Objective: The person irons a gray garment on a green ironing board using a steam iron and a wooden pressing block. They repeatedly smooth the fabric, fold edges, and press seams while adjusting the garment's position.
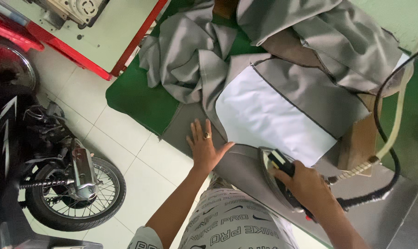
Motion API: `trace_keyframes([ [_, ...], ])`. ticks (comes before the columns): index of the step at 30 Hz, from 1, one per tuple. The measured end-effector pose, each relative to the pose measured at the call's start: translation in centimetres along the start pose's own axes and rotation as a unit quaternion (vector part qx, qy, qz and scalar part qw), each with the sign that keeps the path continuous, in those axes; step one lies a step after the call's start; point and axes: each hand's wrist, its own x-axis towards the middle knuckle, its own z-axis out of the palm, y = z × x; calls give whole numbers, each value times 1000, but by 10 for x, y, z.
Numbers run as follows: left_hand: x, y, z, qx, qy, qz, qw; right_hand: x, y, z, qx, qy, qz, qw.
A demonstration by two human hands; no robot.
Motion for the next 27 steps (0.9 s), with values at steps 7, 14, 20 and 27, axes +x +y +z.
trace_keyframes([
  [7,8,2,3,8,-33,-57,998,11,7,27,-52,5,-53,997],
  [14,9,2,5,-9,-31,-72,997,-15,-57,-12,-69,-50,-38,996],
  [20,7,-13,2,-75,12,-61,995,24,-57,12,-100,-35,-126,986],
  [27,-7,-57,2,-92,131,0,987,24,-75,9,-92,-69,-150,982],
])
